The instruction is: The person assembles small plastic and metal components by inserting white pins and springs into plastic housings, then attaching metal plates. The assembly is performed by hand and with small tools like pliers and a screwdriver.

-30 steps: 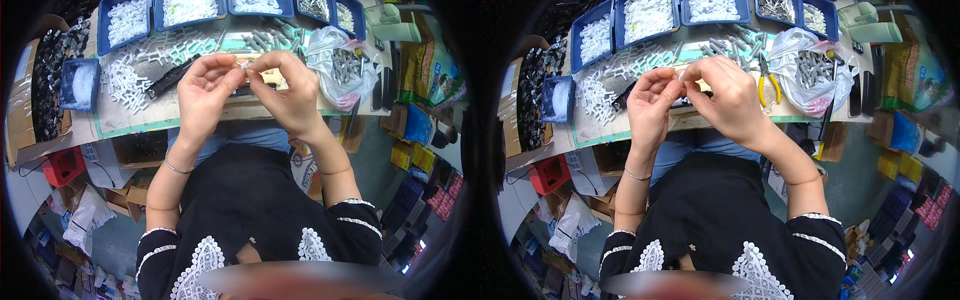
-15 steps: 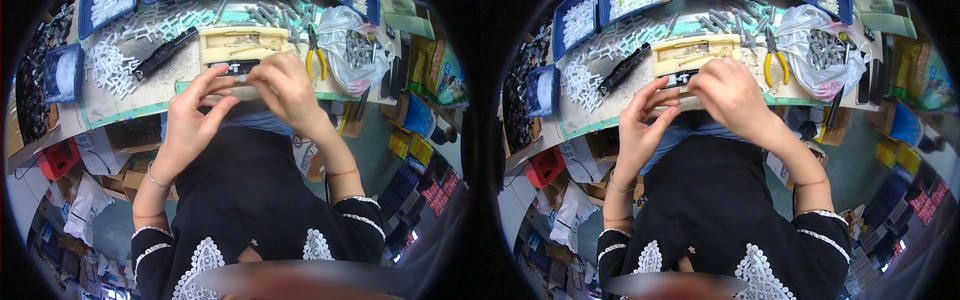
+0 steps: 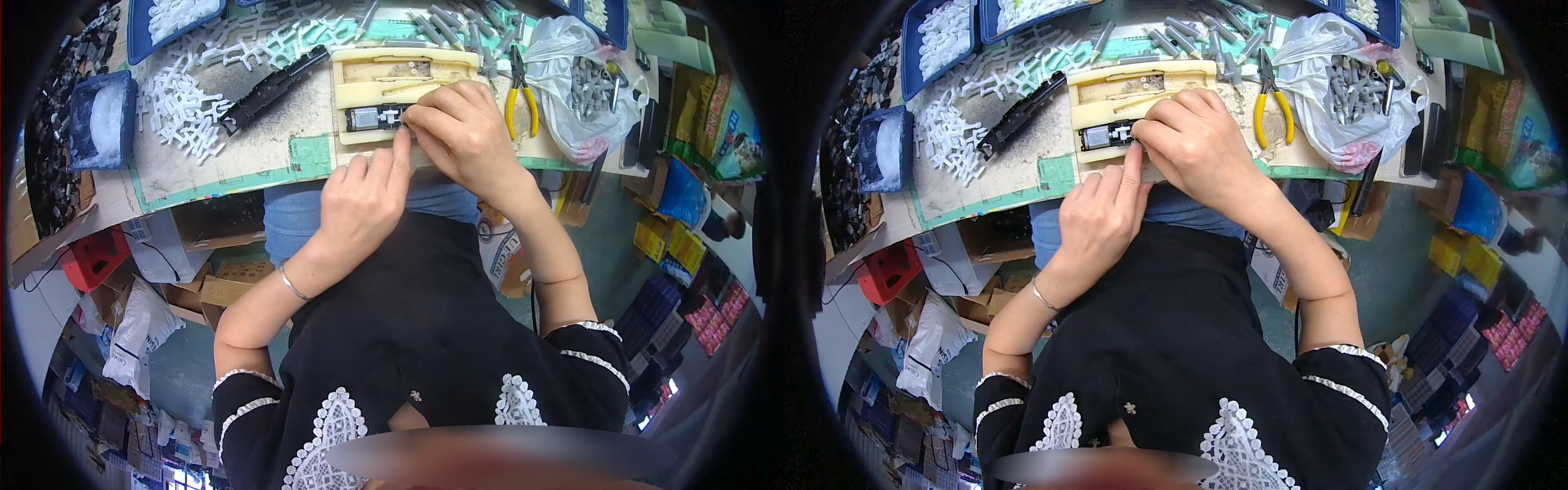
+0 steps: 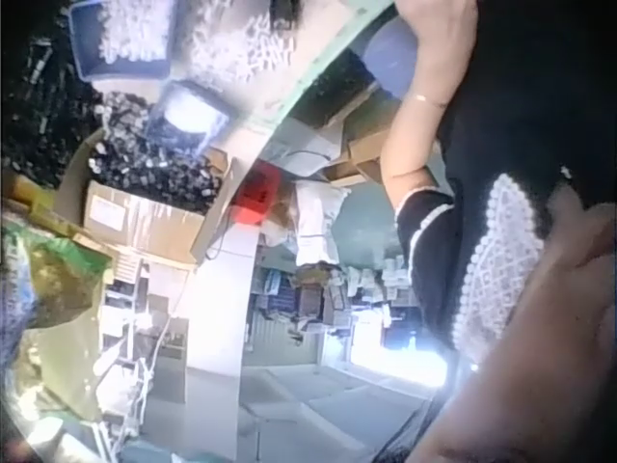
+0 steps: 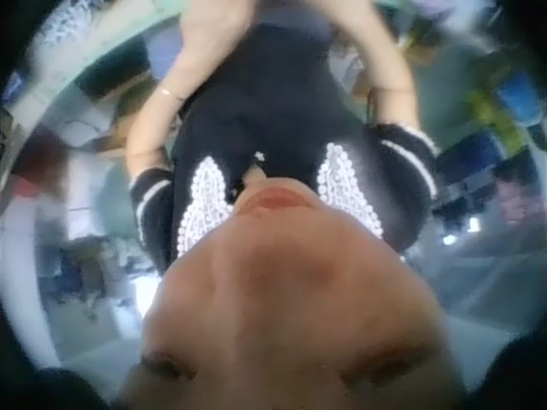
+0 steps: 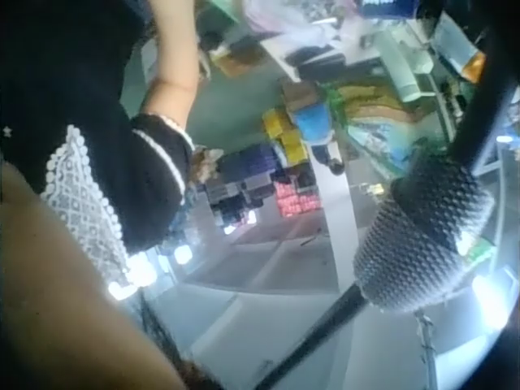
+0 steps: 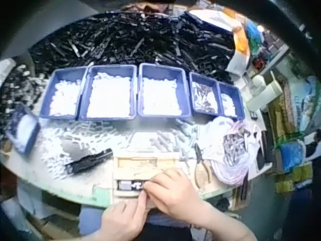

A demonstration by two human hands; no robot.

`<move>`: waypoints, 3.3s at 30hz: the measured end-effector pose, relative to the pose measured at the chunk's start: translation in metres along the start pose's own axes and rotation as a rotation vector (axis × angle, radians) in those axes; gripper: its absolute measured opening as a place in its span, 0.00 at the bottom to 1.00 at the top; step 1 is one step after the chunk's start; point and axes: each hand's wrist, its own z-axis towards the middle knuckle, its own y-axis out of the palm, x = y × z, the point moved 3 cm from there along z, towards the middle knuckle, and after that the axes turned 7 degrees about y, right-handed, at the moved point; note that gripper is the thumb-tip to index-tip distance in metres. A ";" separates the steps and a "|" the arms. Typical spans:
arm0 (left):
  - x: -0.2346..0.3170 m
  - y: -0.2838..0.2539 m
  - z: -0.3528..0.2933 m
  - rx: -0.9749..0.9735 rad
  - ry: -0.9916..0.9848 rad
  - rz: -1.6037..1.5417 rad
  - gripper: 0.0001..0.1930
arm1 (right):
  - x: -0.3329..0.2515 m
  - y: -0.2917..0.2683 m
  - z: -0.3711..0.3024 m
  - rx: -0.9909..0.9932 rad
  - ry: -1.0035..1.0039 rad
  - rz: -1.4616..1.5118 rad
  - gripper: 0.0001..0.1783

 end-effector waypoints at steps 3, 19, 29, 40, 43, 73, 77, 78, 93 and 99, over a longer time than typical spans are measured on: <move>0.003 0.010 -0.004 0.038 0.032 0.132 0.22 | 0.001 0.001 -0.001 0.000 -0.036 -0.008 0.07; -0.032 -0.015 -0.006 0.172 -0.017 0.034 0.19 | 0.036 -0.048 0.015 0.115 0.243 0.231 0.12; -0.057 -0.041 0.017 0.243 -0.010 -0.182 0.10 | 0.186 -0.072 0.111 -0.037 0.454 -0.609 0.13; -0.235 -0.088 0.076 0.107 -0.184 0.327 0.08 | 0.170 -0.076 0.104 0.079 0.251 -0.600 0.06; -0.251 -0.078 0.093 -0.136 -0.155 0.339 0.08 | 0.177 -0.074 0.100 0.013 0.334 -0.498 0.06; -0.051 -0.026 0.051 0.376 -0.525 -2.104 0.14 | -0.034 -0.044 0.043 0.349 -0.023 0.414 0.13; -0.046 -0.030 0.048 0.440 -0.530 -1.859 0.12 | -0.040 -0.043 0.037 0.305 -0.141 0.162 0.12; -0.046 -0.032 0.048 0.458 -0.523 -1.668 0.11 | -0.041 -0.042 0.035 0.303 -0.135 0.162 0.12; -0.048 -0.052 0.030 0.427 -0.135 -1.137 0.11 | -0.030 -0.009 0.006 -0.188 0.694 1.615 0.17; -0.051 -0.063 0.037 0.327 -0.012 -0.934 0.14 | -0.031 -0.005 -0.001 -0.328 0.884 1.927 0.15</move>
